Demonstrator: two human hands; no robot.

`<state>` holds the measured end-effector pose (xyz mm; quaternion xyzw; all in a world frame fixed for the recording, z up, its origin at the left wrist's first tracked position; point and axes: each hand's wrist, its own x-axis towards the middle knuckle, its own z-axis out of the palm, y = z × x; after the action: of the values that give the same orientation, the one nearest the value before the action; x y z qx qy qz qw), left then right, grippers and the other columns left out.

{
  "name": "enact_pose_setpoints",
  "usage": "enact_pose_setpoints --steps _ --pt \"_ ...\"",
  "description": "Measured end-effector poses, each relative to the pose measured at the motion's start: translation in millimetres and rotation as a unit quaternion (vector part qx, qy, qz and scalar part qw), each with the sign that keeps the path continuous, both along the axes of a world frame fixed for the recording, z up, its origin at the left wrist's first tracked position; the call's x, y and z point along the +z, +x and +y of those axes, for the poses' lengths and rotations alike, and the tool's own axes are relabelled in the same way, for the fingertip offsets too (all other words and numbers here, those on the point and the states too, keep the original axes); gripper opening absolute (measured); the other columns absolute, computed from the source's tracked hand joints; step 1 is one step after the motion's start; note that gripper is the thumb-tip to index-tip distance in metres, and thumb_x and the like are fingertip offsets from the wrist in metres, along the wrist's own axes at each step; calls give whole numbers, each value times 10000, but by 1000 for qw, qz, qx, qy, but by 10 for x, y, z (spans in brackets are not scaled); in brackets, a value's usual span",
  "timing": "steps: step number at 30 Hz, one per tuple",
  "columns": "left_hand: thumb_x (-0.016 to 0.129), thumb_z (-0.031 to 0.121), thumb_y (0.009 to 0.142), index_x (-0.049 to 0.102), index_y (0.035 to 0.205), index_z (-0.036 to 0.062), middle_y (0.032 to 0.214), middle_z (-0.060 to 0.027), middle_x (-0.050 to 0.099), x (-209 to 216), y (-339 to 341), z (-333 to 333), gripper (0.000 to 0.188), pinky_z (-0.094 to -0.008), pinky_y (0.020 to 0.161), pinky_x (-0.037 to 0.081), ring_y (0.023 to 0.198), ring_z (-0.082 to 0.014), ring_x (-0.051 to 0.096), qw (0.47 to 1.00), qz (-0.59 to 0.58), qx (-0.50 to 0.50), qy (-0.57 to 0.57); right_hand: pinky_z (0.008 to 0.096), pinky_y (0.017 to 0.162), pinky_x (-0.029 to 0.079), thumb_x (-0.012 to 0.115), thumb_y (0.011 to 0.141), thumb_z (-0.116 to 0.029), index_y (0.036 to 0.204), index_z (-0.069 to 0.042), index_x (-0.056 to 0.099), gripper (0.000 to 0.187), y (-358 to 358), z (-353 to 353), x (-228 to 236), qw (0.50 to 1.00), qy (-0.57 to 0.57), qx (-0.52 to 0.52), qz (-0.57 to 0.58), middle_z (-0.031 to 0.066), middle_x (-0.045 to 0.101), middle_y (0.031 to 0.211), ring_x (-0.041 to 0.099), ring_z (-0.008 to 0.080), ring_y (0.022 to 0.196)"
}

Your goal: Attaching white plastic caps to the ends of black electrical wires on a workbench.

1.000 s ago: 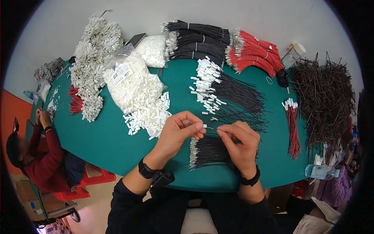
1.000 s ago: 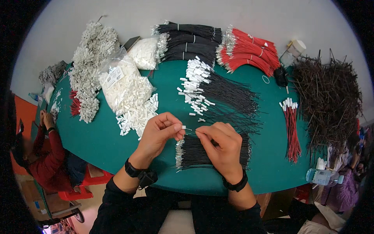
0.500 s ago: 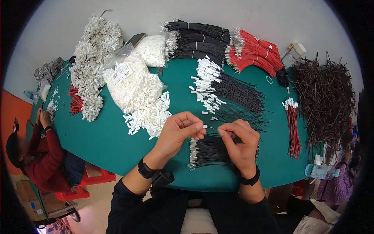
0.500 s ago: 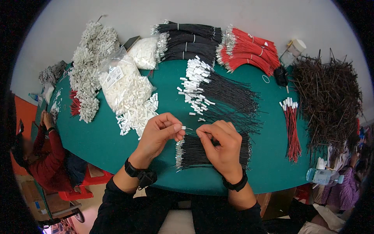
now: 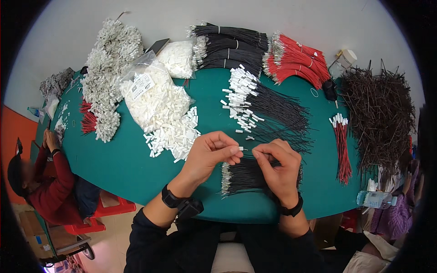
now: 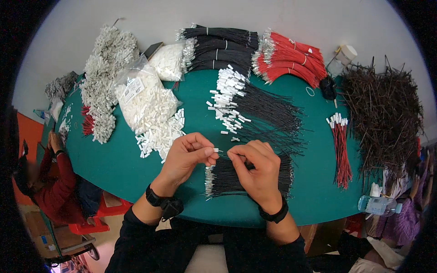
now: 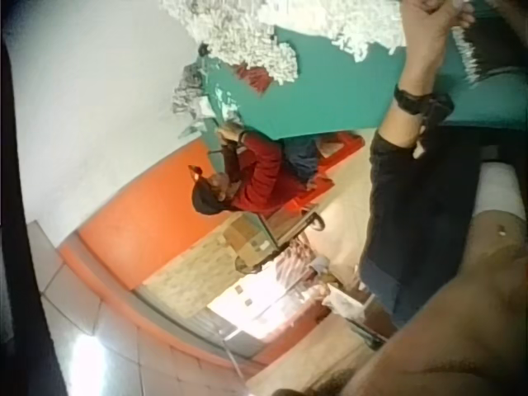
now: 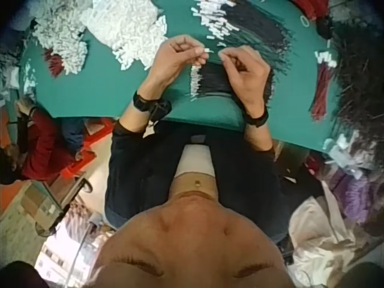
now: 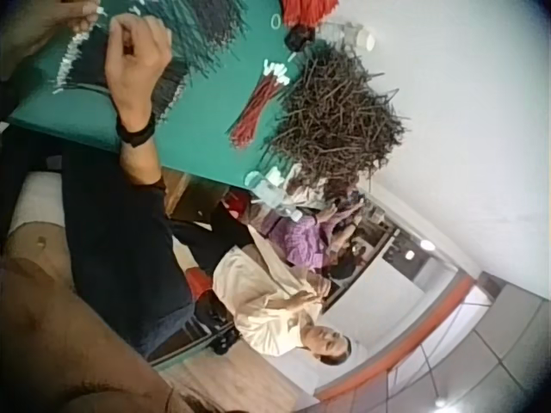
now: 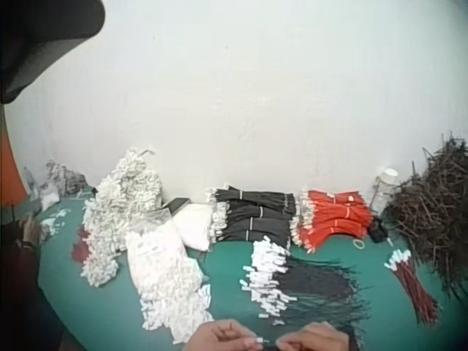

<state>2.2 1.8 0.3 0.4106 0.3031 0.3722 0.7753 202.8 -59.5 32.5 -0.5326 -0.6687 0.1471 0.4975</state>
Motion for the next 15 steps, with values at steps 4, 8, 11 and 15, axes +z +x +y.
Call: enact_pose_setpoints --steps 4,8,11,15 --pt "713 43 976 687 1056 -27 964 -149 763 5 -53 0 109 -268 735 598 829 -178 748 1000 16 -11 16 323 626 394 795 815 -11 878 -49 746 89 -15 15 6 1000 -4 2 1 40 643 710 567 177 600" --pt "706 30 976 688 1073 -37 974 -159 764 5 -34 -4 119 -278 753 611 848 -191 756 999 28 -18 29 321 635 391 788 819 -8 892 -48 752 91 28 19 13 1000 6 20 -7 40 643 710 567 175 601" --pt "703 28 978 687 1074 -40 974 -159 763 -3 -18 -22 119 -283 757 614 850 -195 756 999 18 -12 32 319 641 389 788 819 -8 897 -47 755 93 53 17 -6 1000 -10 20 3 42 647 714 568 175 603" --pt "697 23 980 681 1075 -46 978 -161 761 -41 -2 -29 118 -284 763 614 859 -200 757 999 11 5 45 319 643 389 786 821 -7 900 -47 757 94 23 11 -19 1000 -18 17 16 45 647 713 568 175 604"
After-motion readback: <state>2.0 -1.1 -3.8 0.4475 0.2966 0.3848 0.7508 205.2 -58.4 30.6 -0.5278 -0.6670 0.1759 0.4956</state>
